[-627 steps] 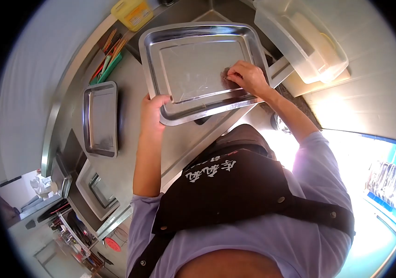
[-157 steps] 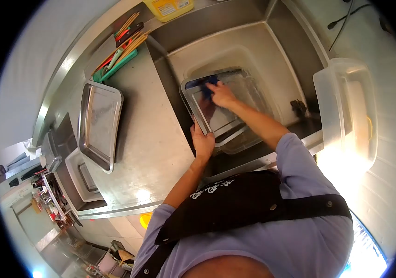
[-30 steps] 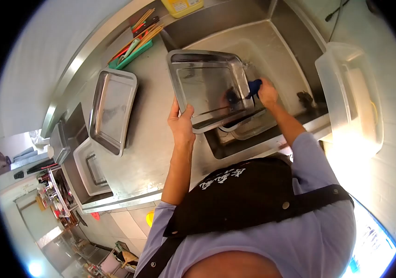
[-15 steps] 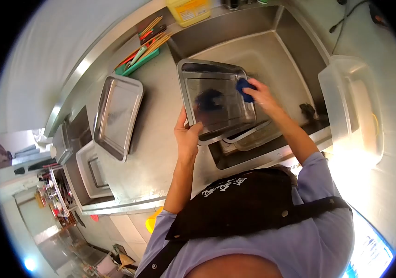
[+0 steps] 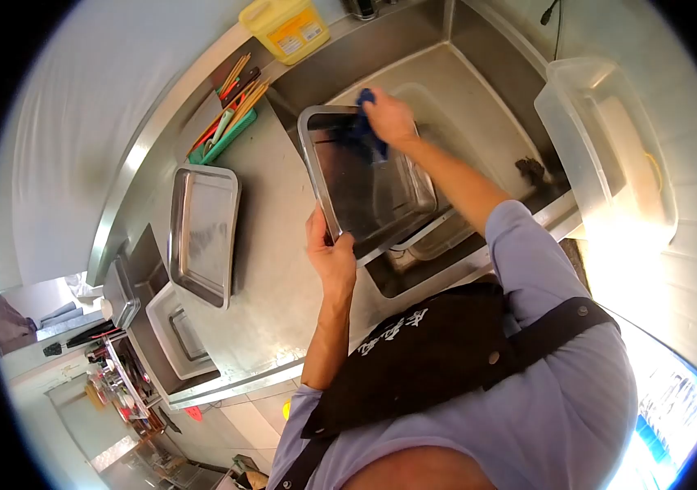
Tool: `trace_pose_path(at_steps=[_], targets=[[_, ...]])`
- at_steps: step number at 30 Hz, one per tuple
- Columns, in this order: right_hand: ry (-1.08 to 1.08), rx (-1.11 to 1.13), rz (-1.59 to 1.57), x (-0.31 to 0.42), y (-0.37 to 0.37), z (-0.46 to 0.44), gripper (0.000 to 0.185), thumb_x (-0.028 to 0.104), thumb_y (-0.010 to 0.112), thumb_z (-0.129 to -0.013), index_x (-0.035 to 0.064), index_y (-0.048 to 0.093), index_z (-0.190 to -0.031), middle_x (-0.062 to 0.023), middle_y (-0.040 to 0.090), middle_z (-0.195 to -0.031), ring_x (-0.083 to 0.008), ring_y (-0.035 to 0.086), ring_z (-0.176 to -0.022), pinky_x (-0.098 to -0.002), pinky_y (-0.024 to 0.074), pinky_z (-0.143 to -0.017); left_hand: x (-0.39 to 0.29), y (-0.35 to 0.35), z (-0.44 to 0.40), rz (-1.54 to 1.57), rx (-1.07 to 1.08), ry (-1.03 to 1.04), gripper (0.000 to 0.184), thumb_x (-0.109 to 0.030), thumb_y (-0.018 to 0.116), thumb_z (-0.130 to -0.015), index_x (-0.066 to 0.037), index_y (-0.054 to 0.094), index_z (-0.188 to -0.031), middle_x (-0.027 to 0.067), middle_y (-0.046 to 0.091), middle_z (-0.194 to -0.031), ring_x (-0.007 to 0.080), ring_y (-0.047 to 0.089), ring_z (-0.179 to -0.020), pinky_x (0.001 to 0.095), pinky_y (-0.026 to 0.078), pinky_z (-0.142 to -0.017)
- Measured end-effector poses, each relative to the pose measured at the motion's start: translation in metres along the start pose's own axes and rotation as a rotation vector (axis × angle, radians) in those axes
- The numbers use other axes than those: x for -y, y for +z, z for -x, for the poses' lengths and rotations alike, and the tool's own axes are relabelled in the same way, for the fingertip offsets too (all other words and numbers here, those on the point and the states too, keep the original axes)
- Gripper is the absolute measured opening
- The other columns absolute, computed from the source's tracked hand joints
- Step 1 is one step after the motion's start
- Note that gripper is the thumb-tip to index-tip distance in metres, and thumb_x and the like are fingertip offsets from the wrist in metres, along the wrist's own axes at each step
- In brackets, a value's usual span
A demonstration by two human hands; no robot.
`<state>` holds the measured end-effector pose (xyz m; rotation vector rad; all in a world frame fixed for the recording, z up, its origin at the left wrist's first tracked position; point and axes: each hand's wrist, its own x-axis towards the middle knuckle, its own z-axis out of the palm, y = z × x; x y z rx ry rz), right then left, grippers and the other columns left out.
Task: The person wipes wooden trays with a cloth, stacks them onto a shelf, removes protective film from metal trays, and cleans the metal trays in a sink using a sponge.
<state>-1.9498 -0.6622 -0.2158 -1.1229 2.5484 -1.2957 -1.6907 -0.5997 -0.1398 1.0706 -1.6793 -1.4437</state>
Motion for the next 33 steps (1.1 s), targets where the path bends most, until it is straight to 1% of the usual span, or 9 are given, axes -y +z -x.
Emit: trace_pose_path(at_steps=[4,13,14,17,19,22,25,27,33], targets=[[0.408,0.168,0.22,-0.118,0.014,0.007,0.036,0.032,0.049,-0.09,0.0105,0.046,-0.119,-0.0214,0.065,-0.097,-0.0412,0.062,-0.091,-0.0503,0.0483,-0.079,0.01,-0.004,0.005,-0.028,-0.005,0.068,0.066,0.012,0.045,-0.069,-0.001,0.046,-0.133,0.0037,0.058,-0.111,0.0101,0.054,-0.088,0.0197,0.042,-0.073],[0.159,1.015,0.549,-0.198,-0.015,0.118,0.038,0.023,0.046,-0.09,0.0087,0.05,-0.125,-0.0248,0.058,-0.114,-0.0405,0.055,-0.107,-0.0481,0.044,-0.09,0.026,-0.006,0.003,0.181,-0.046,-0.071,0.063,0.014,0.048,-0.072,-0.006,0.05,-0.132,0.0021,0.054,-0.112,0.0126,0.054,-0.096,0.0237,0.042,-0.085],[0.32,0.983,0.392,-0.208,-0.01,0.106,0.042,0.023,0.046,-0.092,0.0091,0.047,-0.131,-0.0201,0.055,-0.125,-0.0338,0.053,-0.114,-0.0429,0.0422,-0.095,0.031,-0.006,0.004,0.145,-0.029,-0.045,0.063,0.014,0.048,-0.071,-0.004,0.049,-0.132,0.0024,0.056,-0.111,0.012,0.055,-0.094,0.0232,0.043,-0.083],[0.886,0.204,-0.48,-0.214,0.014,0.083,0.049,0.025,0.049,-0.09,0.0082,0.044,-0.135,-0.0196,0.055,-0.126,-0.0359,0.055,-0.112,-0.0402,0.0416,-0.096,0.035,-0.002,0.008,0.06,0.015,0.006,0.063,0.013,0.047,-0.071,-0.003,0.048,-0.132,0.0027,0.058,-0.11,0.0111,0.056,-0.093,0.0223,0.043,-0.082],[0.724,-0.023,-0.54,-0.209,0.023,0.063,0.051,0.031,0.048,-0.091,0.0086,0.042,-0.137,-0.0204,0.057,-0.122,-0.0376,0.055,-0.109,-0.0382,0.0409,-0.097,0.028,-0.005,0.009,0.02,0.027,0.01,0.063,0.015,0.048,-0.071,-0.006,0.051,-0.131,0.0024,0.053,-0.113,0.0114,0.051,-0.095,0.0224,0.04,-0.086],[0.609,0.165,-0.486,-0.158,-0.003,0.05,0.047,0.03,0.048,-0.094,0.0128,0.042,-0.137,-0.0181,0.061,-0.117,-0.0267,0.057,-0.106,-0.0352,0.0417,-0.094,0.024,-0.014,0.006,0.0,0.053,0.071,0.062,0.015,0.048,-0.071,-0.005,0.052,-0.129,0.0029,0.052,-0.115,0.0117,0.051,-0.1,0.0226,0.04,-0.087],[0.401,0.24,-0.135,-0.161,0.02,0.094,0.046,0.033,0.049,-0.093,0.0121,0.045,-0.134,-0.0172,0.06,-0.116,-0.0274,0.058,-0.104,-0.036,0.0431,-0.091,0.018,-0.014,0.005,0.045,-0.012,0.081,0.058,0.015,0.048,-0.071,-0.003,0.053,-0.126,0.0041,0.053,-0.116,0.0125,0.051,-0.103,0.0238,0.039,-0.09],[0.411,0.642,0.077,-0.153,0.014,0.118,0.05,0.036,0.05,-0.091,0.0067,0.046,-0.131,-0.0159,0.061,-0.114,-0.0283,0.058,-0.103,-0.0353,0.0451,-0.087,0.018,-0.014,0.0,0.085,-0.055,0.103,0.056,0.014,0.048,-0.071,-0.001,0.053,-0.125,0.0048,0.053,-0.116,0.0132,0.051,-0.105,0.0246,0.039,-0.091],[1.383,0.374,-1.022,-0.116,0.0,0.125,0.05,0.045,0.062,-0.085,0.0059,0.056,-0.116,-0.0108,0.064,-0.107,-0.0253,0.058,-0.1,-0.0464,0.0418,-0.089,0.005,-0.02,-0.007,0.144,-0.089,0.183,0.053,0.011,0.051,-0.076,0.0,0.048,-0.129,0.0058,0.056,-0.114,0.015,0.055,-0.1,0.0264,0.042,-0.087]])
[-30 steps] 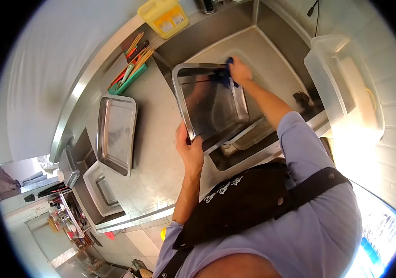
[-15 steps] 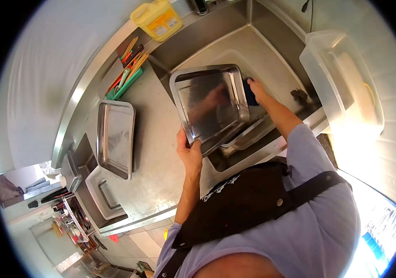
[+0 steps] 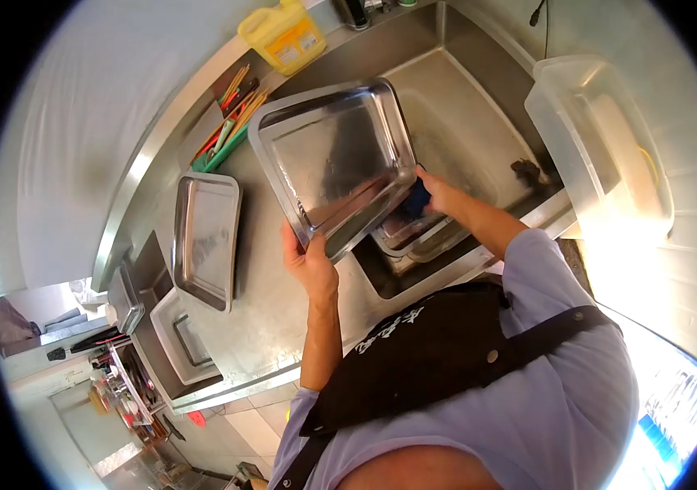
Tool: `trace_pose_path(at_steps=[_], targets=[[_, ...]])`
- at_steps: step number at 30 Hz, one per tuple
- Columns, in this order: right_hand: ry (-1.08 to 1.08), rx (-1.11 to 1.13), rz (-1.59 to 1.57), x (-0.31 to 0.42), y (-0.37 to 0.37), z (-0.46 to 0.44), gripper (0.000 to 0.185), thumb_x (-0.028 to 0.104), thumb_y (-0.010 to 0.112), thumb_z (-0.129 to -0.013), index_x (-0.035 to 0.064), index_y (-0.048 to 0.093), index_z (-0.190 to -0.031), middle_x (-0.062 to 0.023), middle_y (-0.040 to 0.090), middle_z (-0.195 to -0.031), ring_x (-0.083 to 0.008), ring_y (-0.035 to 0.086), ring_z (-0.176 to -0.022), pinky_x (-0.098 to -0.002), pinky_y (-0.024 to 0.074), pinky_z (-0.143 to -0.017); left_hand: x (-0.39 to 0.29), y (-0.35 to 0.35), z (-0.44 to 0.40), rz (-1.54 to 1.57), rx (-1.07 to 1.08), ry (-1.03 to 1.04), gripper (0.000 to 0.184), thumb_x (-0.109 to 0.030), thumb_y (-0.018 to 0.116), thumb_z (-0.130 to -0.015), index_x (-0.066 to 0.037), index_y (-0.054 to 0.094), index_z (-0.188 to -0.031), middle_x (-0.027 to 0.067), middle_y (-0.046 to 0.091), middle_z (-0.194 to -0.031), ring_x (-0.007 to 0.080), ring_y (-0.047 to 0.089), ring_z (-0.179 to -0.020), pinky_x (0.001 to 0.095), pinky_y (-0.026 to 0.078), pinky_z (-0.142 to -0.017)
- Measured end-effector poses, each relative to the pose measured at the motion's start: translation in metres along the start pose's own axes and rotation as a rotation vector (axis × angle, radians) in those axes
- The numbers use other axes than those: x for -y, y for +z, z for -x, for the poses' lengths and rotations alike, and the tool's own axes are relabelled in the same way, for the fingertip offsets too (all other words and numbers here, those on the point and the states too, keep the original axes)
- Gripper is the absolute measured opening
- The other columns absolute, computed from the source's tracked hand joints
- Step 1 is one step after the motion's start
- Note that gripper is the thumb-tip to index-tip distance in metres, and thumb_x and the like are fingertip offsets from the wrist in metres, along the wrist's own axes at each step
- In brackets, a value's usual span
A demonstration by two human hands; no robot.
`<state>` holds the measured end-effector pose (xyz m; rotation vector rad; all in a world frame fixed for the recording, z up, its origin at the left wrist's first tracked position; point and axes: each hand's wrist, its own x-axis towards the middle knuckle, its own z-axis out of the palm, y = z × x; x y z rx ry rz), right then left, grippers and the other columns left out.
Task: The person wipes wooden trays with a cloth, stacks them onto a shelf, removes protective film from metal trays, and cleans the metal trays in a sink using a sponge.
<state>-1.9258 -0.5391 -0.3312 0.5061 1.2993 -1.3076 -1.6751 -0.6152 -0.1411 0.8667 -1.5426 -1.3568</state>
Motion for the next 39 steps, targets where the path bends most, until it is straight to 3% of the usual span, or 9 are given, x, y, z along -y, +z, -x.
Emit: trace_pose_path(at_steps=[8,11,16,19,23,29,32,37,39], targets=[[-0.248,0.321,-0.165,0.085,0.025,0.012,0.025,0.029,0.072,-0.078,0.0113,0.062,-0.092,-0.0045,0.066,-0.084,-0.0195,0.062,-0.071,-0.0362,0.0453,-0.057,0.017,0.022,0.056,-0.111,0.094,-0.037,0.07,-0.004,0.064,-0.081,0.0,0.026,-0.14,0.0123,0.043,-0.129,0.021,0.047,-0.112,0.033,0.036,-0.098],[-0.502,0.17,-0.107,0.137,0.038,0.007,0.032,0.027,0.072,-0.076,0.0018,0.064,-0.095,-0.01,0.066,-0.087,-0.0229,0.064,-0.073,-0.039,0.0526,-0.063,0.022,0.02,0.074,-0.208,0.242,0.105,0.061,-0.005,0.058,-0.086,0.003,0.028,-0.139,0.0138,0.042,-0.133,0.0254,0.044,-0.121,0.0349,0.036,-0.1],[-0.842,-0.022,0.288,0.203,0.069,0.091,0.036,0.029,0.074,-0.072,-0.0036,0.066,-0.086,-0.0133,0.066,-0.083,-0.0235,0.065,-0.073,-0.0378,0.0517,-0.062,0.03,-0.04,0.048,0.003,-0.059,-0.133,0.043,-0.022,0.03,-0.102,0.001,0.033,-0.138,0.0166,0.041,-0.138,0.0263,0.044,-0.124,0.0398,0.038,-0.101],[-1.07,-0.086,0.619,0.223,0.093,0.112,0.042,0.036,0.072,-0.072,-0.0037,0.067,-0.085,-0.0165,0.065,-0.079,-0.0246,0.065,-0.072,-0.0371,0.0505,-0.062,-0.039,-0.063,-0.018,-0.145,-0.218,0.144,0.042,-0.017,0.042,-0.099,0.001,0.037,-0.137,0.0156,0.044,-0.136,0.0245,0.045,-0.124,0.0381,0.037,-0.101],[-1.272,-0.049,0.992,0.219,0.142,0.16,0.048,0.048,0.067,-0.072,0.0038,0.068,-0.091,-0.0162,0.067,-0.081,-0.0295,0.065,-0.077,-0.0385,0.0492,-0.071,-0.124,-0.052,-0.093,-0.423,-0.085,0.412,0.052,-0.02,0.056,-0.092,-0.002,0.039,-0.137,0.0153,0.049,-0.132,0.024,0.046,-0.123,0.0363,0.034,-0.102],[-1.528,0.12,1.164,0.196,0.187,0.177,0.056,0.052,0.064,-0.073,0.0122,0.062,-0.112,-0.0147,0.066,-0.1,-0.0314,0.064,-0.09,-0.0397,0.0488,-0.079,-0.151,-0.017,-0.157,-0.684,0.718,0.017,0.058,-0.024,0.067,-0.083,0.001,0.046,-0.131,0.011,0.057,-0.119,0.0161,0.052,-0.107,0.0281,0.041,-0.091],[-1.618,0.012,1.138,0.184,0.179,0.178,0.052,0.047,0.067,-0.076,0.0118,0.06,-0.113,-0.0143,0.067,-0.095,-0.0323,0.063,-0.089,-0.0386,0.0483,-0.077,-0.132,-0.014,-0.152,-0.562,0.634,-0.344,0.051,-0.022,0.065,-0.083,0.001,0.052,-0.126,0.0083,0.062,-0.104,0.0168,0.054,-0.093,0.0296,0.041,-0.084],[-1.822,-0.042,1.103,0.14,0.119,0.099,0.042,0.044,0.051,-0.089,0.0111,0.059,-0.115,-0.0131,0.063,-0.107,-0.0323,0.058,-0.101,-0.0415,0.0447,-0.086,-0.053,-0.035,-0.118,-0.298,0.4,-0.374,0.034,-0.002,0.06,-0.081,0.002,0.059,-0.115,0.0024,0.062,-0.089,0.0112,0.055,-0.078,0.0252,0.043,-0.071],[-1.543,-0.118,1.059,0.115,0.071,0.038,0.04,0.041,0.044,-0.093,0.0104,0.06,-0.113,-0.0133,0.062,-0.109,-0.0329,0.055,-0.106,-0.0412,0.0412,-0.091,-0.037,-0.057,-0.107,-0.211,0.3,-0.44,0.034,0.0,0.059,-0.08,0.002,0.059,-0.114,0.003,0.062,-0.09,0.0124,0.056,-0.079,0.0264,0.044,-0.073]])
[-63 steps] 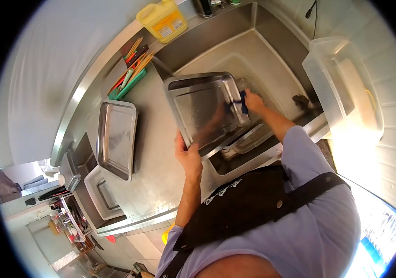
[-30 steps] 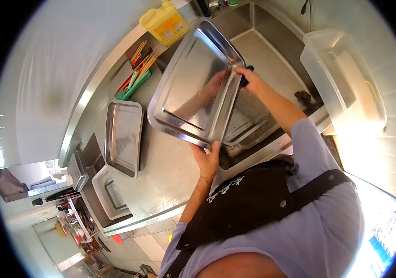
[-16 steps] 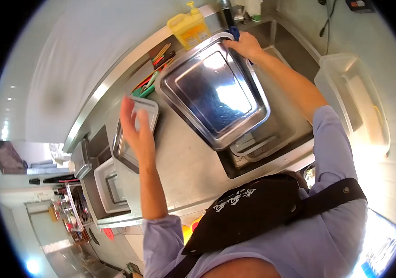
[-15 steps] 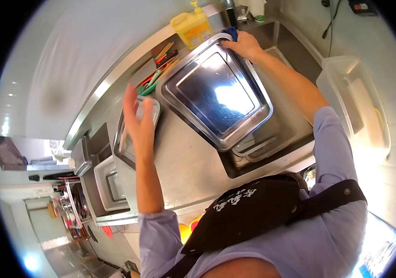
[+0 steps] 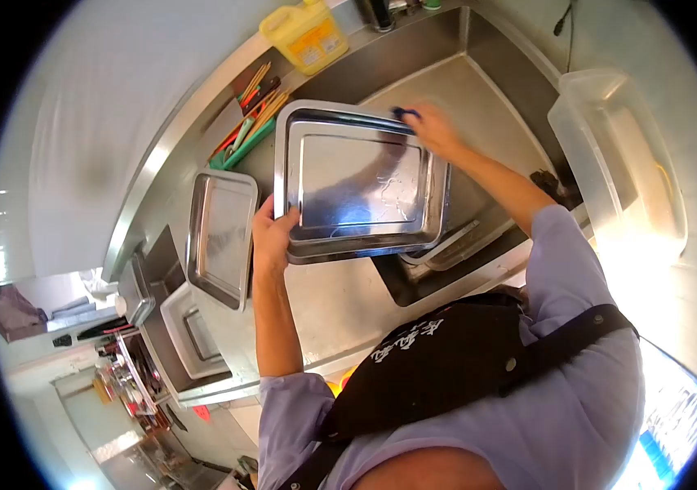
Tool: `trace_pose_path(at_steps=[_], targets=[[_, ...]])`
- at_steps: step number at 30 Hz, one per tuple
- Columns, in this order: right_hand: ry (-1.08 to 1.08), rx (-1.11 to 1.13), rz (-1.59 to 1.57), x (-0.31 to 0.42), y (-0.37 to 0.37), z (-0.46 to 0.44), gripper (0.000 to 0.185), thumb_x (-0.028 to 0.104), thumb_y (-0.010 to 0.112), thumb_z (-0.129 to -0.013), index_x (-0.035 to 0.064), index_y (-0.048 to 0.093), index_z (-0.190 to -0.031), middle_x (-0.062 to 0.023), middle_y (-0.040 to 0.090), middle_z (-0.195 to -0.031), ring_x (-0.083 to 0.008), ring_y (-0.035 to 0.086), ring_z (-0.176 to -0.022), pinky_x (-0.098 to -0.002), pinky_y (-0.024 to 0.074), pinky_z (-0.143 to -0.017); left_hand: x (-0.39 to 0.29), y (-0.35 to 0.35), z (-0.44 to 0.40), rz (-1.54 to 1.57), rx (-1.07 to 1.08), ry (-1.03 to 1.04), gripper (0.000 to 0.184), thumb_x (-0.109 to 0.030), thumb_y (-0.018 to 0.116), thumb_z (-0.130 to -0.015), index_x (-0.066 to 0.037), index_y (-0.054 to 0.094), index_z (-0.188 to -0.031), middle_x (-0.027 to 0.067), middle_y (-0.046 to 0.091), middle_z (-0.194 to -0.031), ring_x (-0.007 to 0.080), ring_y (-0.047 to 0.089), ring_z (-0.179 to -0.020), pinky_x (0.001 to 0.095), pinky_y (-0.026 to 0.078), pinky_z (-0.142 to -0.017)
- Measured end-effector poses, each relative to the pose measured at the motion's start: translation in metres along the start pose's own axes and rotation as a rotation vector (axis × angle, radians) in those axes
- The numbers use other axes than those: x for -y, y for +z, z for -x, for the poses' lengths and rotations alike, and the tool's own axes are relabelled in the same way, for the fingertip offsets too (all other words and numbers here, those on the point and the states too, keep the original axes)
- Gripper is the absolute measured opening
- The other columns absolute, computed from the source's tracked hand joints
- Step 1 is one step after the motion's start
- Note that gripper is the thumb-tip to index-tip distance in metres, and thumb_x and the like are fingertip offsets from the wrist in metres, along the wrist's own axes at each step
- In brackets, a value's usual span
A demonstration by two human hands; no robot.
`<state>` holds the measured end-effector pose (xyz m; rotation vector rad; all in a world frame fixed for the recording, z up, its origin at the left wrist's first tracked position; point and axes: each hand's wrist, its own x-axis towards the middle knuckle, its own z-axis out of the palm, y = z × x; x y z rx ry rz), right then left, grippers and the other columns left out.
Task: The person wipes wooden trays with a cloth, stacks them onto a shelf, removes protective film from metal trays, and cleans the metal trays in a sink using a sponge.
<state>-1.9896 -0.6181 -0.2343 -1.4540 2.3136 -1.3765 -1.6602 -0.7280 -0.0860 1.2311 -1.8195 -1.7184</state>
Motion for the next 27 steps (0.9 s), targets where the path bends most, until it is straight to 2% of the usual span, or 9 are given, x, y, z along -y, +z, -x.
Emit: trace_pose_path(at_steps=[4,8,11,12,15,17,22,24,27], targets=[[0.626,0.321,0.233,-0.096,0.008,0.073,0.045,0.042,0.039,-0.095,0.0046,0.058,-0.113,-0.0235,0.062,-0.101,-0.0438,0.059,-0.087,-0.048,0.047,-0.08,0.022,0.0,0.027,0.111,-0.2,-0.063,0.041,0.005,0.056,-0.08,0.001,0.054,-0.121,0.0057,0.062,-0.102,0.0148,0.058,-0.089,0.0289,0.045,-0.081],[0.283,0.473,0.889,-0.109,0.039,0.176,0.038,0.02,0.047,-0.089,0.0051,0.046,-0.123,-0.0195,0.058,-0.112,-0.0383,0.06,-0.096,-0.0495,0.0486,-0.082,0.036,0.019,0.042,0.281,-0.268,0.093,0.053,0.011,0.051,-0.08,-0.002,0.046,-0.132,0.0093,0.06,-0.115,0.018,0.058,-0.1,0.0304,0.044,-0.088],[0.055,0.842,0.624,-0.12,0.033,0.175,0.045,0.013,0.046,-0.089,0.0054,0.038,-0.133,-0.0193,0.054,-0.117,-0.0356,0.061,-0.097,-0.0453,0.0488,-0.084,0.047,0.032,0.044,0.299,-0.302,0.027,0.054,0.012,0.051,-0.08,-0.002,0.046,-0.132,0.0095,0.06,-0.115,0.0176,0.058,-0.1,0.0297,0.045,-0.087],[0.232,0.869,0.594,-0.122,0.018,0.166,0.041,0.011,0.048,-0.087,0.0027,0.046,-0.127,-0.0172,0.058,-0.11,-0.0291,0.063,-0.09,-0.0397,0.0497,-0.081,0.048,0.036,0.045,0.337,-0.278,0.01,0.055,0.012,0.052,-0.08,-0.002,0.046,-0.132,0.0091,0.06,-0.115,0.0169,0.058,-0.099,0.0292,0.046,-0.086],[0.945,0.466,-0.045,-0.121,0.007,0.125,0.037,0.015,0.05,-0.084,0.0017,0.053,-0.118,-0.0192,0.061,-0.108,-0.0315,0.062,-0.092,-0.0395,0.0489,-0.08,0.052,0.05,0.043,0.324,-0.291,0.003,0.054,0.012,0.052,-0.079,-0.002,0.048,-0.131,0.0081,0.061,-0.112,0.0161,0.059,-0.096,0.0285,0.046,-0.084],[1.054,0.22,-0.453,-0.102,0.002,0.101,0.035,0.018,0.052,-0.082,0.0011,0.059,-0.112,-0.0206,0.062,-0.107,-0.033,0.062,-0.093,-0.0394,0.0484,-0.08,0.058,0.052,0.038,0.33,-0.282,-0.012,0.055,0.012,0.052,-0.077,-0.002,0.049,-0.13,0.0073,0.061,-0.113,0.0158,0.058,-0.096,0.0277,0.045,-0.084],[0.374,0.247,-0.088,0.004,0.004,0.058,0.034,0.022,0.059,-0.08,0.0042,0.061,-0.109,-0.0174,0.065,-0.098,-0.0298,0.062,-0.089,-0.0355,0.0484,-0.079,0.054,0.073,0.039,0.33,-0.283,-0.069,0.061,0.013,0.05,-0.073,-0.003,0.048,-0.133,0.0057,0.06,-0.11,0.0145,0.057,-0.093,0.0262,0.044,-0.082],[0.335,0.46,-0.25,0.074,0.004,0.046,0.029,0.021,0.06,-0.082,0.0074,0.061,-0.108,-0.0158,0.065,-0.097,-0.0259,0.064,-0.087,-0.0365,0.0492,-0.078,0.056,0.081,0.036,0.325,-0.251,-0.066,0.064,0.014,0.049,-0.072,-0.003,0.048,-0.133,0.0053,0.06,-0.109,0.0142,0.056,-0.091,0.0258,0.044,-0.081],[-0.115,0.395,-0.309,0.117,0.064,0.057,0.037,0.017,0.062,-0.081,0.0097,0.058,-0.117,-0.0124,0.059,-0.117,-0.0272,0.056,-0.107,-0.0386,0.0437,-0.089,0.062,0.089,0.031,0.319,-0.204,-0.048,0.067,0.015,0.048,-0.069,-0.003,0.047,-0.133,0.0046,0.06,-0.109,0.0138,0.056,-0.09,0.0256,0.045,-0.079]])
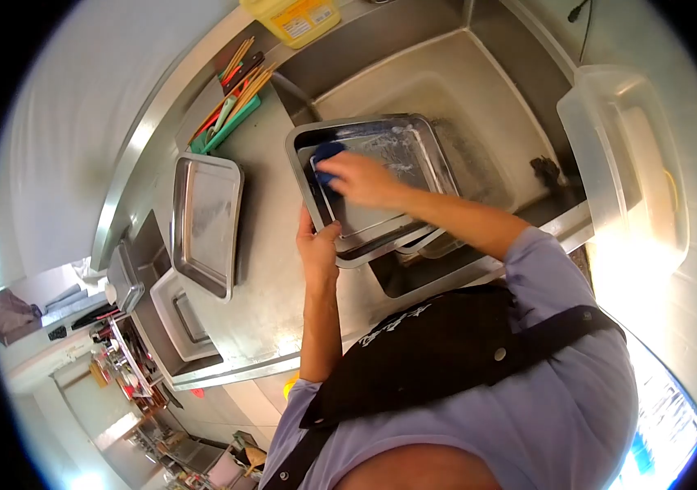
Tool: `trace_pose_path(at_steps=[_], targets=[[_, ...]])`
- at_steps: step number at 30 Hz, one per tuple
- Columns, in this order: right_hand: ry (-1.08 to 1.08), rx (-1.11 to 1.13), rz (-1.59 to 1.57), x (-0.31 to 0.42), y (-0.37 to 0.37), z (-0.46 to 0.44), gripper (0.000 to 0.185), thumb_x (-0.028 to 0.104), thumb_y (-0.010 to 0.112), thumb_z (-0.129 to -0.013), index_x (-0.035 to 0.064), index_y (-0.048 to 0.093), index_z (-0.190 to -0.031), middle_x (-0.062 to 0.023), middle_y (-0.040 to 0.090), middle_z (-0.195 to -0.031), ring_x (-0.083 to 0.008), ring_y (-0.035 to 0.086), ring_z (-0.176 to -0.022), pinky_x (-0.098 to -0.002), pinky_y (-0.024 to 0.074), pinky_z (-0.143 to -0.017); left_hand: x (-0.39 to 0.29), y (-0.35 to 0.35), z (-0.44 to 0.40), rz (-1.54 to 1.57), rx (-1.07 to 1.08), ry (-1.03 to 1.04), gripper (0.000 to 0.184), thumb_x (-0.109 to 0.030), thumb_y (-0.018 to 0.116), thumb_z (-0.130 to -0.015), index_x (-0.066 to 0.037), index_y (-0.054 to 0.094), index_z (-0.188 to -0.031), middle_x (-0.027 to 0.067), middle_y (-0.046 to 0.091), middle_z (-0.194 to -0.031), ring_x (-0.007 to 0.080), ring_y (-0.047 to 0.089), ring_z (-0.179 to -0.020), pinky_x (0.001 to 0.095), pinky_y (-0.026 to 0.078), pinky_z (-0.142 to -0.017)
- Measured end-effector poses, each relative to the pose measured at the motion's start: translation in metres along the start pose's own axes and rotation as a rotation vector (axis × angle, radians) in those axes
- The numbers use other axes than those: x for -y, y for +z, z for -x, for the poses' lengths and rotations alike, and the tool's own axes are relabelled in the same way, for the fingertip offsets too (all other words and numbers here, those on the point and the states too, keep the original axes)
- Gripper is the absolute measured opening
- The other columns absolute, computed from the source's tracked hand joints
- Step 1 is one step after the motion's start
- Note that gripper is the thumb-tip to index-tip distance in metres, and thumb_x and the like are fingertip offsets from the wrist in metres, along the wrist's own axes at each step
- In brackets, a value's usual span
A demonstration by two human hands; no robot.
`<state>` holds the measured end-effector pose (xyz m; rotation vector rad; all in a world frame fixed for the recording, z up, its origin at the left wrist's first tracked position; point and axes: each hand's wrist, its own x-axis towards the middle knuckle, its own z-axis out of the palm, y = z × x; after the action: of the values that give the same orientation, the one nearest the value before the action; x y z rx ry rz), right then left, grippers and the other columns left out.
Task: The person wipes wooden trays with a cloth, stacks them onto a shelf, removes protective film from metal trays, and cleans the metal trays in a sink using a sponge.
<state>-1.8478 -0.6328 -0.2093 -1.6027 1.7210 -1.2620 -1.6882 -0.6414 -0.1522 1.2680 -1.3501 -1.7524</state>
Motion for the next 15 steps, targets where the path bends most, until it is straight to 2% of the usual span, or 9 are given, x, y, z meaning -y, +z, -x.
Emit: trace_pose_path(at_steps=[2,3,6,11,15], targets=[[-0.086,-0.086,0.229,0.004,0.029,0.002,0.046,0.021,0.064,-0.08,0.0118,0.053,-0.123,-0.0095,0.054,-0.124,-0.027,0.052,-0.113,-0.0451,0.0393,-0.094,0.007,0.002,0.001,-0.003,0.003,0.027,0.068,0.015,0.047,-0.067,-0.003,0.048,-0.133,0.0042,0.06,-0.11,0.0136,0.056,-0.09,0.0254,0.045,-0.078],[-0.133,-0.123,0.343,0.002,0.04,0.003,0.05,0.023,0.064,-0.08,0.0129,0.05,-0.126,-0.0081,0.052,-0.127,-0.0269,0.05,-0.115,-0.0484,0.0371,-0.096,0.007,0.005,0.004,-0.009,-0.018,0.078,0.07,0.015,0.045,-0.064,-0.002,0.047,-0.131,0.0062,0.06,-0.107,0.0171,0.058,-0.091,0.0276,0.047,-0.078],[-0.056,-0.107,0.319,-0.034,0.043,0.009,0.058,0.025,0.066,-0.078,0.015,0.045,-0.131,-0.0068,0.047,-0.133,-0.0244,0.046,-0.12,-0.0523,0.0304,-0.101,0.023,-0.005,0.002,-0.002,-0.018,0.029,0.07,0.014,0.046,-0.062,-0.002,0.049,-0.131,0.0045,0.06,-0.11,0.0132,0.056,-0.092,0.024,0.044,-0.079],[0.027,-0.098,0.465,-0.078,0.022,0.031,0.055,0.029,0.062,-0.081,0.0146,0.046,-0.131,-0.0074,0.048,-0.133,-0.026,0.043,-0.124,-0.0484,0.0281,-0.105,0.029,0.002,-0.004,0.027,-0.032,0.048,0.065,0.014,0.044,-0.063,0.0,0.052,-0.126,0.0079,0.061,-0.108,0.0177,0.058,-0.094,0.0268,0.046,-0.081],[0.374,-0.078,0.664,-0.14,-0.013,0.063,0.051,0.031,0.055,-0.087,0.0114,0.045,-0.133,-0.0093,0.047,-0.135,-0.0256,0.041,-0.127,-0.0455,0.0249,-0.108,0.033,0.007,-0.005,0.022,-0.054,0.072,0.065,0.014,0.044,-0.063,-0.001,0.053,-0.125,0.0083,0.061,-0.109,0.0181,0.058,-0.096,0.027,0.045,-0.084]])
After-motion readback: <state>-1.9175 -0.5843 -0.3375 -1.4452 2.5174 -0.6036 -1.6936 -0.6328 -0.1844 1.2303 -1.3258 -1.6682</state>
